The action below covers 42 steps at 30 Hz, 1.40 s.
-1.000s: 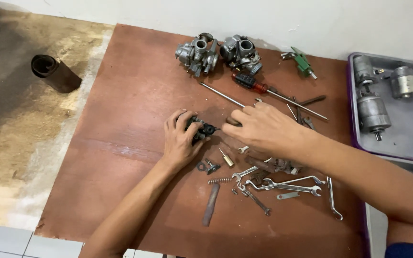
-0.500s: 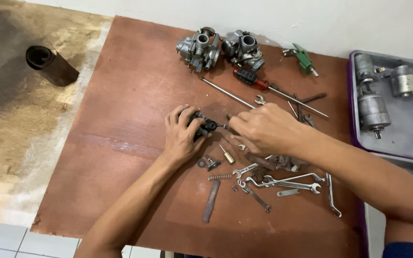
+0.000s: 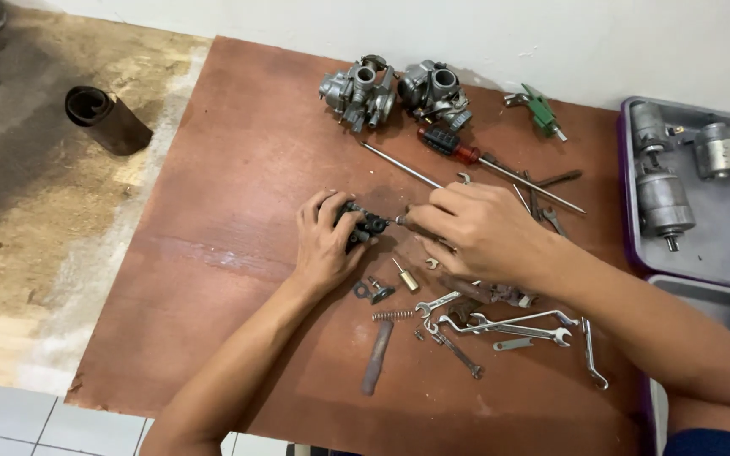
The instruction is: The person assembles a carburetor on a workbench, inserting a spring and a brass-colored pin into the body. They then place a small metal plate and a screw into the assembly, using a screwdriver to tighten the screw. Various tools and carburetor parts are visible on the table.
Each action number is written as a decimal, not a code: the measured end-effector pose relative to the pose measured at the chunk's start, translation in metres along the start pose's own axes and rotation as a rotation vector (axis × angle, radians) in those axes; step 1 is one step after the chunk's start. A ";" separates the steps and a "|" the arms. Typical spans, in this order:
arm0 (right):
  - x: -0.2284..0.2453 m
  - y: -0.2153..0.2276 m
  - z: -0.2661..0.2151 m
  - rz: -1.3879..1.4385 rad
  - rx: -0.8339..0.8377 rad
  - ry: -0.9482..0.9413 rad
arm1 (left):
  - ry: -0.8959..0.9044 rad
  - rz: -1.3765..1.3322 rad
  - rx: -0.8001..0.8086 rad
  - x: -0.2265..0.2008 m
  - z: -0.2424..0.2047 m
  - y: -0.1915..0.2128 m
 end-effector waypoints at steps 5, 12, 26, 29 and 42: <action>0.005 -0.011 0.002 0.018 -0.076 0.088 | -0.006 0.003 -0.003 0.002 -0.001 -0.004; 0.011 -0.013 0.011 0.019 -0.101 0.151 | 0.005 -0.012 0.009 -0.004 0.003 0.003; 0.018 -0.010 0.026 -0.168 -0.048 0.389 | -0.002 0.012 -0.004 -0.001 0.001 -0.002; 0.024 -0.005 0.035 -0.208 -0.027 0.496 | -0.002 0.023 -0.001 0.001 -0.001 -0.003; 0.023 -0.023 0.031 -0.265 0.111 0.475 | -0.012 0.012 -0.015 0.005 -0.003 -0.009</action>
Point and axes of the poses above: each hand's wrist, its own z-axis towards the middle knuckle, its own y-axis out of the back of the hand, x = y × z, the point moved 2 cm from there along z, towards the middle knuckle, and after that the axes turned 3 degrees about y, right-handed, at the moved point
